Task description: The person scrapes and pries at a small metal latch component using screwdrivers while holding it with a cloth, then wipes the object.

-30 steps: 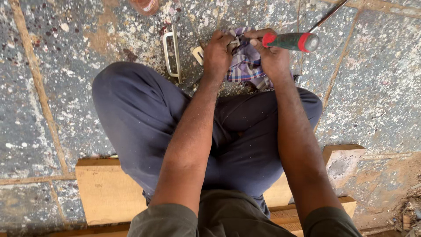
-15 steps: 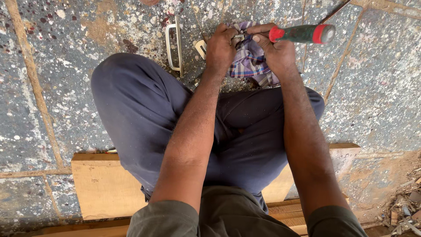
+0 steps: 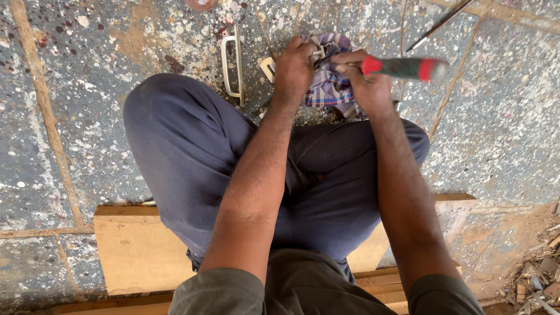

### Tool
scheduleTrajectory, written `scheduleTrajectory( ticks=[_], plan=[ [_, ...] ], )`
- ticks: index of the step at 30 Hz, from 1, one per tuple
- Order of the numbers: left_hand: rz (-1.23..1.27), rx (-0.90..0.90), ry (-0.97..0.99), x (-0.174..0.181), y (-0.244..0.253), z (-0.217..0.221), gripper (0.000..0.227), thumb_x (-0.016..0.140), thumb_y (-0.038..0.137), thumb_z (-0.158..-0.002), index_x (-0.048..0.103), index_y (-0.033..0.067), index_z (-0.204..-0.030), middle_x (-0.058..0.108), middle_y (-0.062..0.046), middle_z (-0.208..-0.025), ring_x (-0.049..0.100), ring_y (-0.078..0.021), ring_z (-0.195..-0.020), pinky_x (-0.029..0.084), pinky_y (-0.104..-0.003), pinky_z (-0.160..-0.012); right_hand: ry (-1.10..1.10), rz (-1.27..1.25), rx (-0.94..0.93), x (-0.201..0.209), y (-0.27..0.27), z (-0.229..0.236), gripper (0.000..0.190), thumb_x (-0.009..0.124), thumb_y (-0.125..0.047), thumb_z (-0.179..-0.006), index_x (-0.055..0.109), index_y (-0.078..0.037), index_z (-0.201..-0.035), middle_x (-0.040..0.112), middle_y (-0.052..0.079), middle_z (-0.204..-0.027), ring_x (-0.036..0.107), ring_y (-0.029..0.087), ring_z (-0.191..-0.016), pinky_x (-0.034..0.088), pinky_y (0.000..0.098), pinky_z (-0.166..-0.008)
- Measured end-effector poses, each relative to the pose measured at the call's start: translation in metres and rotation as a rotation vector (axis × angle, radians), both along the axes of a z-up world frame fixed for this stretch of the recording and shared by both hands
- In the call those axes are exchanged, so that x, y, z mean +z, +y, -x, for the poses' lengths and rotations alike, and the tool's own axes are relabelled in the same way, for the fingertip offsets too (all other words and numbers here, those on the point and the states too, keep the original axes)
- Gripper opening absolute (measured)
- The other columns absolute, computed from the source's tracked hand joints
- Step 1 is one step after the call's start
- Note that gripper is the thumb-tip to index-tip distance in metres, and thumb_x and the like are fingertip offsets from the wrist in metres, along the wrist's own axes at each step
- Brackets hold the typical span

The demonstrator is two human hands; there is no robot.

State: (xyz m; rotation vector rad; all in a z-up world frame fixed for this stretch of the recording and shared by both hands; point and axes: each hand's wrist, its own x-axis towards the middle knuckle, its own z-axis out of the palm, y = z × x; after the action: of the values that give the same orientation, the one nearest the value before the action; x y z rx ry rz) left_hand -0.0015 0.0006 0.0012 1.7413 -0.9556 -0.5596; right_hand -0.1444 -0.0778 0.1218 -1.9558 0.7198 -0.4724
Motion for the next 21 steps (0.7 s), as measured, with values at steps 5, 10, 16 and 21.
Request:
scheduleTrajectory(
  ticks=[5,10,16,21],
  plan=[
    [-0.019,-0.005,-0.010,-0.002,0.005,0.003,0.018,0.070,-0.008,-0.090,0.076,0.0017,-0.104,0.065,-0.009,-0.094,0.068,-0.0148,-0.071,0.059,-0.027,-0.050,-0.013,0.075,0.037,-0.003,-0.003,-0.012,0.013,0.069,0.011,-0.104,0.068,0.004,-0.115,0.074,0.020,-0.114,0.073,0.023,-0.103,0.064,0.0318,-0.088],
    [0.006,-0.011,-0.050,0.001,0.006,0.000,0.025,0.065,-0.014,-0.087,0.076,0.0022,-0.103,0.065,-0.010,-0.098,0.070,-0.0171,-0.072,0.061,-0.028,-0.054,0.080,0.169,0.085,0.001,0.004,-0.006,0.011,0.068,0.010,-0.103,0.068,0.004,-0.112,0.075,0.019,-0.110,0.075,0.022,-0.096,0.066,0.0289,-0.077],
    [-0.040,-0.021,-0.103,0.005,0.023,0.003,0.032,0.071,-0.011,-0.079,0.076,0.0039,-0.107,0.063,-0.011,-0.102,0.069,-0.0220,-0.078,0.059,-0.036,-0.064,-0.045,0.071,0.015,-0.016,0.007,0.007,0.010,0.059,0.008,-0.109,0.066,0.001,-0.111,0.075,0.017,-0.117,0.076,0.023,-0.103,0.066,0.0322,-0.086],
    [-0.093,-0.063,0.007,0.008,0.005,-0.003,0.021,0.075,-0.005,-0.089,0.074,0.0054,-0.106,0.063,-0.011,-0.102,0.071,-0.0216,-0.076,0.061,-0.033,-0.057,-0.048,0.091,0.091,-0.020,-0.003,0.010,0.015,0.056,0.008,-0.106,0.064,0.003,-0.118,0.072,0.017,-0.121,0.073,0.023,-0.116,0.065,0.0337,-0.100]
  ],
)
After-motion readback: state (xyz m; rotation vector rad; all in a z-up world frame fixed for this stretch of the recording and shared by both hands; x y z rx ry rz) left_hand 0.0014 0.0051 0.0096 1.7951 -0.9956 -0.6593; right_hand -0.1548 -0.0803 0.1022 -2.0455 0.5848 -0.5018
